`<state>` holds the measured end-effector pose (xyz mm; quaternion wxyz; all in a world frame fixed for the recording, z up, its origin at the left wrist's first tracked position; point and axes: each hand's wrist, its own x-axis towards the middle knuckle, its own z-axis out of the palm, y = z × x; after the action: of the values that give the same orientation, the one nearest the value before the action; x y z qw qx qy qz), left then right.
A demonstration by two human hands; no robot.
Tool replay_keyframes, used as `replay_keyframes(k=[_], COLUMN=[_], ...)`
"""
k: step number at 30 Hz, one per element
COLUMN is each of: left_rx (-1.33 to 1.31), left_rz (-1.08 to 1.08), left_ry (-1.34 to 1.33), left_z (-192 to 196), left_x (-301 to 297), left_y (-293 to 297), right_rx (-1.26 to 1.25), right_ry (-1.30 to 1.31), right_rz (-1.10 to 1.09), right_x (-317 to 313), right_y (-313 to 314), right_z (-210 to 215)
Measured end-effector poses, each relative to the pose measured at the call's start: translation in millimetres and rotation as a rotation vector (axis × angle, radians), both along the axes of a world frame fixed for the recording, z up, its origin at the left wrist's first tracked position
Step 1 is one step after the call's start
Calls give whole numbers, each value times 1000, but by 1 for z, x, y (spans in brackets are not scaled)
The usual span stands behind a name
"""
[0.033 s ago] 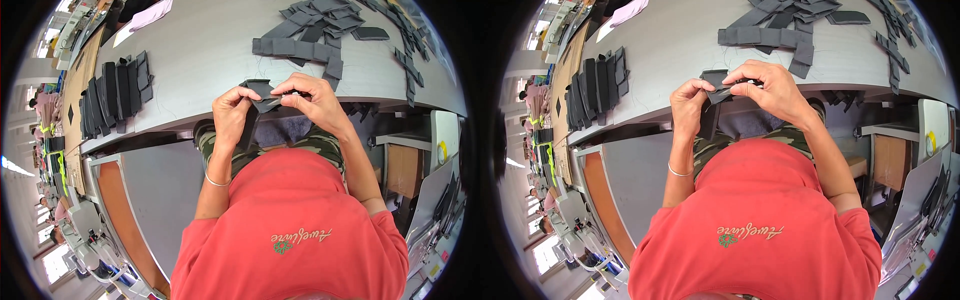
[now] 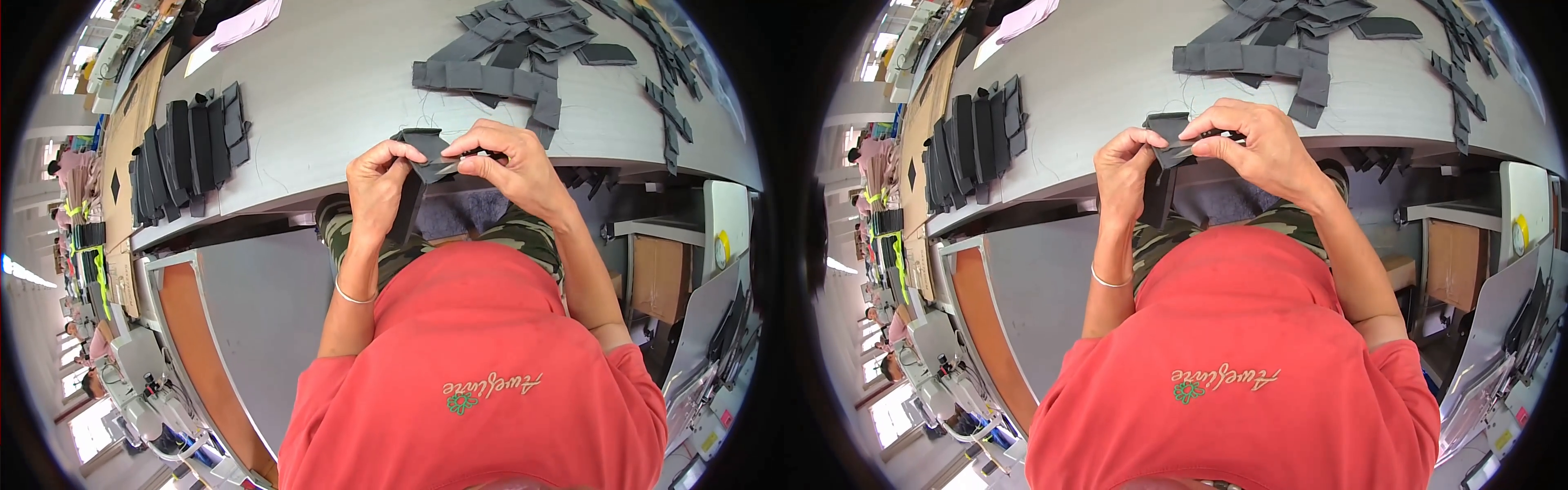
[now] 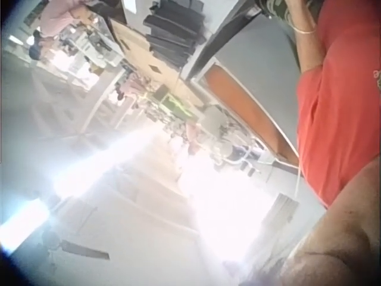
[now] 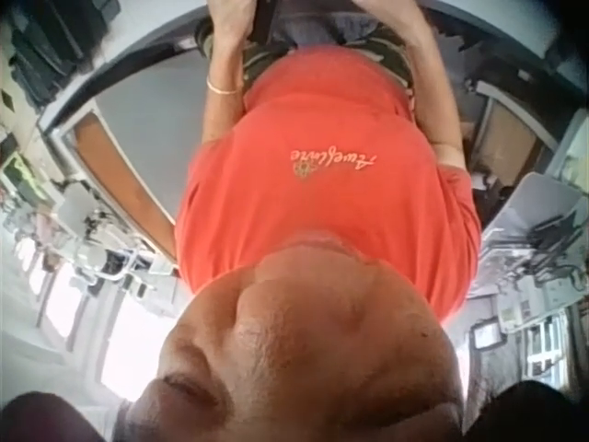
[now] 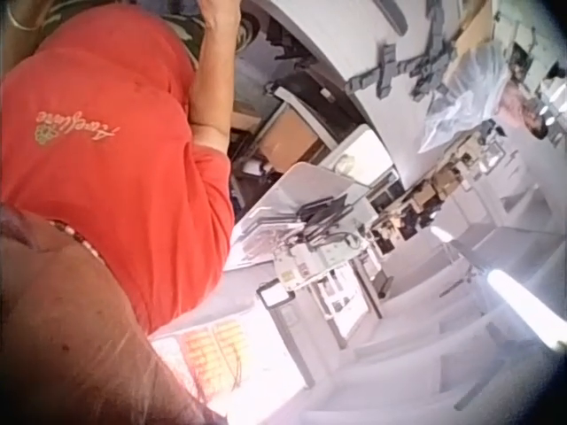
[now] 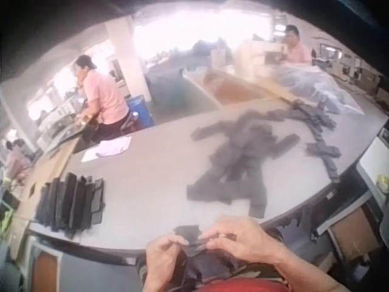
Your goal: Trimming excess threads and small fabric edges from grey material pieces using snips.
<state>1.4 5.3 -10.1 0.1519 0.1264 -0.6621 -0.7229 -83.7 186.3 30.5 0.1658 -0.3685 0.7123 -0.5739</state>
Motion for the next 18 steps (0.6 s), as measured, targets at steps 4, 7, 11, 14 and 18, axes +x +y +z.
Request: replay_keyframes(k=[4,7,11,14,18], left_rx=[-34,-9,-14,-5,81], left_rz=[4,8,-7,-12,-110], left_ry=[-27,-37,-40,-34,-33], left_z=[0,3,3,3,8], left_x=[0,-1,-2,-1,0], left_y=[-1,2,2,3,3], right_rx=[9,13,27,50,-53], right_ry=[96,184,227,190,-55], right_rz=[8,10,0,-3,-72], right_x=[3,4,4,4,2], right_y=[-3,-5,-6,-5,-4], right_z=[2,2,0,0,-9])
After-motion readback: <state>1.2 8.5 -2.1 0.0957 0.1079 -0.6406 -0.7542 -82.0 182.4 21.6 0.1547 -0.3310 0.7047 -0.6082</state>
